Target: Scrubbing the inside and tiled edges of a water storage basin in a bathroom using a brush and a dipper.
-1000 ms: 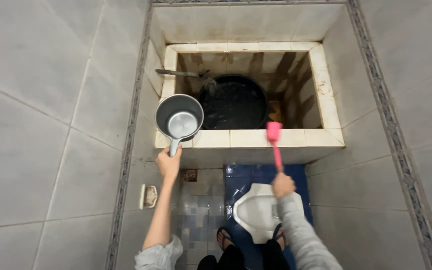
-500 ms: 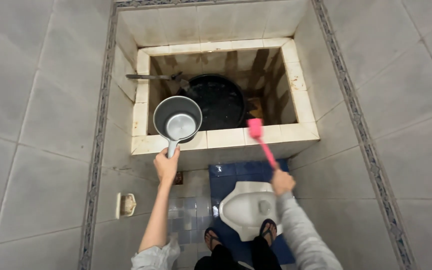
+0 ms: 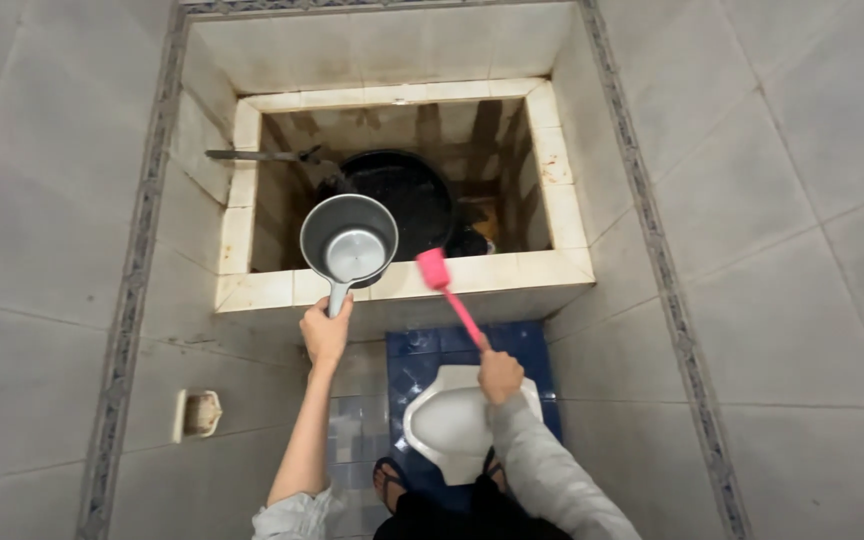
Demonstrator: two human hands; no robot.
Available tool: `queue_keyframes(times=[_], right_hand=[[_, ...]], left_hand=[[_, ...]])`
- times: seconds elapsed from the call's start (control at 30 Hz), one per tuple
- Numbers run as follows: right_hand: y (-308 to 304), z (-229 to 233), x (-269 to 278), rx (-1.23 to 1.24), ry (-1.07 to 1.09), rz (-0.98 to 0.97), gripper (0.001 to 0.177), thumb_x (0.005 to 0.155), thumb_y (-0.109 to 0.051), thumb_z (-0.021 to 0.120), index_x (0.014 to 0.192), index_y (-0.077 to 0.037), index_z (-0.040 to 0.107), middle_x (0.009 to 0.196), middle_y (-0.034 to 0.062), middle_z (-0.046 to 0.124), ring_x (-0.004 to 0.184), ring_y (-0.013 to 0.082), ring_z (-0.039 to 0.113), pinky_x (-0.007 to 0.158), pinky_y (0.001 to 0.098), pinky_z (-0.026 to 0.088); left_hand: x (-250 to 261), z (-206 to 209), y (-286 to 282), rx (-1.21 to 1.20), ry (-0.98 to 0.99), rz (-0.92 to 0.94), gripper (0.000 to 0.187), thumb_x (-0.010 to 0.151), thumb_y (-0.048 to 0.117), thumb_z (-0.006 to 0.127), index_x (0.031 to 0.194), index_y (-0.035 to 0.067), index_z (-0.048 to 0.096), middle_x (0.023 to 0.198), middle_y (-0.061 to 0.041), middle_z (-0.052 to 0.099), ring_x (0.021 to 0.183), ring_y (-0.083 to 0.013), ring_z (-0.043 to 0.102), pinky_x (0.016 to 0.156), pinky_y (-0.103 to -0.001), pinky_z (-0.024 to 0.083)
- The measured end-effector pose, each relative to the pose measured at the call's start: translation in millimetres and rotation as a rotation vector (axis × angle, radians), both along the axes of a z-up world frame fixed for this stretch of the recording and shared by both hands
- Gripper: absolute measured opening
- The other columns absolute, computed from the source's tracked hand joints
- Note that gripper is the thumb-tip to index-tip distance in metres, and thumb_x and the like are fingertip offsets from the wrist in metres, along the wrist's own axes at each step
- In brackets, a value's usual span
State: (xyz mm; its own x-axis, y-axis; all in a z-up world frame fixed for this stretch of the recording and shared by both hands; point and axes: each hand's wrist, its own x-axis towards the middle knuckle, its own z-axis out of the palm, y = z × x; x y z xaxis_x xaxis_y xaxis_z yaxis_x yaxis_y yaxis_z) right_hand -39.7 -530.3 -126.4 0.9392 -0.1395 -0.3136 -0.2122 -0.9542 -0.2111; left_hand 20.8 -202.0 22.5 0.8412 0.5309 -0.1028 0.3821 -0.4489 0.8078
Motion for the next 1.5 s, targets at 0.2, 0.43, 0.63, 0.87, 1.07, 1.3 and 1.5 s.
queue_keyframes(times=[0.2,0.43,0.63,0.87,1.07,1.3,1.5], right_hand=[[-77,21,-3,-0.001,-0.057,0.047,0.054,0.095,-0.024,0.055,0.148,-0.031,0.053,0.087,0.0206,0.075,0.081,0.0424,0.074,0.074,0.0584,0.058],[-230,-36,13,-0.225,-0.106,-0.201,0.031,0.102,-0.032,0.049,0.106,-0.015,0.075,0.093,0.0202,0.075,0.088,0.0419,0.075,0.074,0.0572,0.059],[-270,-72,76,-0.202,-0.291,-0.135,0.031,0.101,-0.027,0.05,0.09,-0.009,0.072,0.086,0.0199,0.073,0.083,0.0426,0.073,0.07,0.0557,0.058],[-269,-54,189,-0.252,-0.497,-0.044,0.034,0.104,-0.026,0.05,0.084,-0.007,0.069,0.076,0.0236,0.07,0.071,0.0426,0.071,0.061,0.0568,0.056],[-276,-55,131,-0.102,-0.334,-0.108,0.047,0.109,-0.034,0.041,0.092,-0.002,0.071,0.083,0.0289,0.071,0.08,0.0489,0.071,0.071,0.0593,0.056],[-243,33,18,-0.043,0.099,-0.371,0.05,0.099,-0.038,0.043,0.145,-0.026,0.057,0.101,0.0296,0.071,0.1,0.0532,0.068,0.085,0.0636,0.053],[-255,7,106,-0.034,-0.242,-0.163,0.042,0.1,-0.031,0.045,0.13,-0.014,0.068,0.092,0.0275,0.073,0.088,0.0517,0.07,0.079,0.0659,0.052]], left_hand=[[4,-10,-54,0.023,-0.052,-0.045,0.044,0.085,0.043,0.078,0.101,0.002,0.077,0.073,-0.023,0.07,0.068,-0.034,0.072,0.068,-0.044,0.054],[5,-12,-97,0.03,0.009,-0.071,0.048,0.085,0.046,0.077,0.104,0.002,0.078,0.073,-0.026,0.071,0.072,-0.0373,0.075,0.071,-0.045,0.055],[12,-15,-124,0.029,0.007,-0.076,0.047,0.084,0.045,0.077,0.106,0.003,0.078,0.077,-0.026,0.072,0.076,-0.0388,0.075,0.07,-0.046,0.055],[26,-60,-157,0.017,0.169,-0.146,0.044,0.084,0.045,0.075,0.105,0.006,0.079,0.08,-0.025,0.073,0.081,-0.0409,0.075,0.073,-0.048,0.056],[40,-107,-189,0.04,0.19,-0.189,0.042,0.083,0.045,0.075,0.107,0.012,0.08,0.085,-0.024,0.074,0.088,-0.044,0.072,0.077,-0.05,0.056],[60,-154,-217,0.009,0.257,-0.23,0.044,0.083,0.048,0.074,0.108,0.011,0.079,0.089,-0.024,0.074,0.091,-0.0434,0.072,0.08,-0.05,0.057],[73,-162,-227,0.01,0.257,-0.237,0.046,0.084,0.05,0.073,0.105,0.01,0.079,0.088,-0.024,0.075,0.091,-0.0433,0.073,0.081,-0.05,0.056]])
